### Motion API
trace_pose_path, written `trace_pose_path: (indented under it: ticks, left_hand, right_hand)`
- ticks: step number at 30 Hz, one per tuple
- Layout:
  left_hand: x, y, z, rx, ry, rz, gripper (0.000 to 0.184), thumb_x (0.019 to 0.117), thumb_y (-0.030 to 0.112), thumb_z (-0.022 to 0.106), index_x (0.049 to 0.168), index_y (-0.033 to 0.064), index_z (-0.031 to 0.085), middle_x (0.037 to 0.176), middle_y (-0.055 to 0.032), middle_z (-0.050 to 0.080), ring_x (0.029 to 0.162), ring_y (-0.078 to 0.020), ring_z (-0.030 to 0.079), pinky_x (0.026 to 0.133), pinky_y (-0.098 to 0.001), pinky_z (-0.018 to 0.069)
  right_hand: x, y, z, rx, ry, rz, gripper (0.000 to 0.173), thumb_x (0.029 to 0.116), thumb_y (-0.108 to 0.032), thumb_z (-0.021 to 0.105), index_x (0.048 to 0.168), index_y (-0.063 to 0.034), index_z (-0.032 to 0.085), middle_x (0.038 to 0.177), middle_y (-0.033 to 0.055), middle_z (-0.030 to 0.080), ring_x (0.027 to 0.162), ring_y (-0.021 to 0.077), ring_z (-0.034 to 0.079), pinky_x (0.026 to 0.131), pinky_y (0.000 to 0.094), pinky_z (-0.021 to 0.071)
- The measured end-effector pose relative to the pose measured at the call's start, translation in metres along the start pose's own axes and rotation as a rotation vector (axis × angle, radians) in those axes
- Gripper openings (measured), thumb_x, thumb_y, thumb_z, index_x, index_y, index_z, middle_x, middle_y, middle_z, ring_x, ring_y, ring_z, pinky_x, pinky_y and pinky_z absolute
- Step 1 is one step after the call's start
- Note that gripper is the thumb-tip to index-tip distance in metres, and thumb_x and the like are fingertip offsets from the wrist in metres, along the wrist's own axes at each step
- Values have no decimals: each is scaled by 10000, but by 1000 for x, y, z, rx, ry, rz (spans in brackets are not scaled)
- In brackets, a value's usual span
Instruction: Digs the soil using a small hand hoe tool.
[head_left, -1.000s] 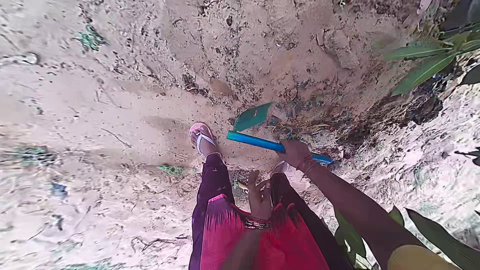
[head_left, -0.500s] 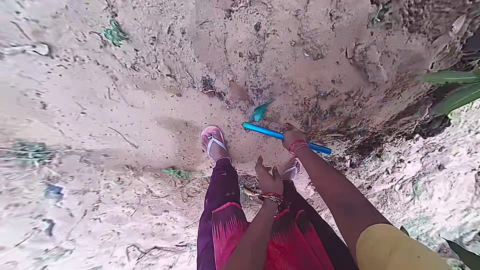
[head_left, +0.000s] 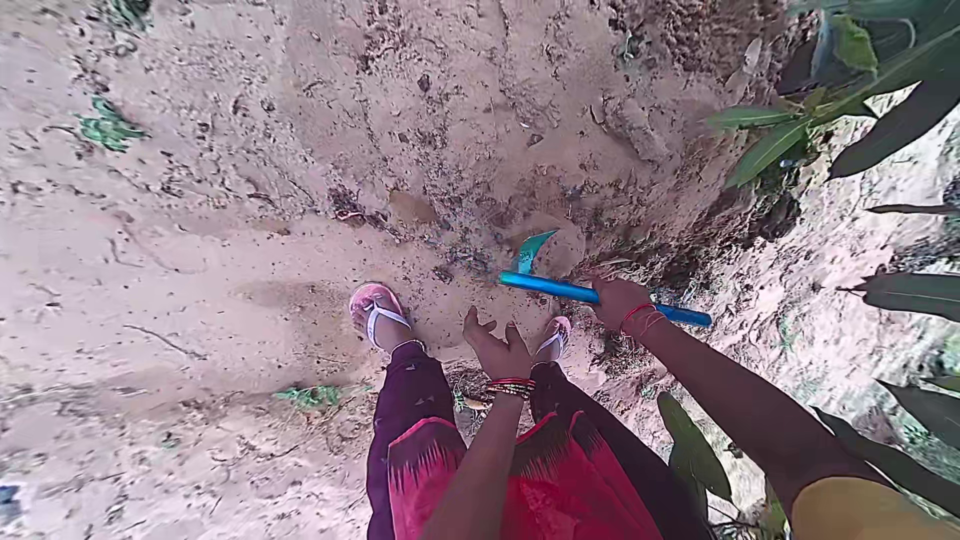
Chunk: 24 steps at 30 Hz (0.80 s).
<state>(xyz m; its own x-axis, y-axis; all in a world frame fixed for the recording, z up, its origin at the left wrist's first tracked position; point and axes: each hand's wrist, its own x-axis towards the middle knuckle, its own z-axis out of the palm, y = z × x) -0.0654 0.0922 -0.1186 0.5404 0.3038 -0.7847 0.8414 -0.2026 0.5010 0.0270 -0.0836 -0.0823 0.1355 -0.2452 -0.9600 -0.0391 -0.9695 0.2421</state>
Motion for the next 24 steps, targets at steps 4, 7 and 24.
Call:
trace_pose_path:
  ticks: [4,7,24]
  left_hand:
    - [-12,8,12,-28,-58,19,692,984,-2,583,1572,-75,226,1604,-329,238,1129,-291,608,824,-325,542]
    - [-17,16,19,-50,-109,12,695,989,-8,584,1577,-63,218,1606,-319,236,1125,-272,622,806,-311,555]
    - [-13,-4,29,89,-763,109,629,1010,183,581,1491,-152,354,1469,-345,473,1396,-377,464,1158,-440,364]
  right_hand:
    - [-68,113,5,44,79,215,386,1040,-280,584,1279,21,614,1158,306,677,1131,495,647,892,653,484]
    - [-79,218,19,159,401,298,343,1014,-244,654,1127,80,663,1018,347,687,1033,541,663,869,702,465]
    - [-19,86,97,2235,1225,259,233,1090,-114,468,861,-130,506,474,-78,454,377,38,463,421,192,457]
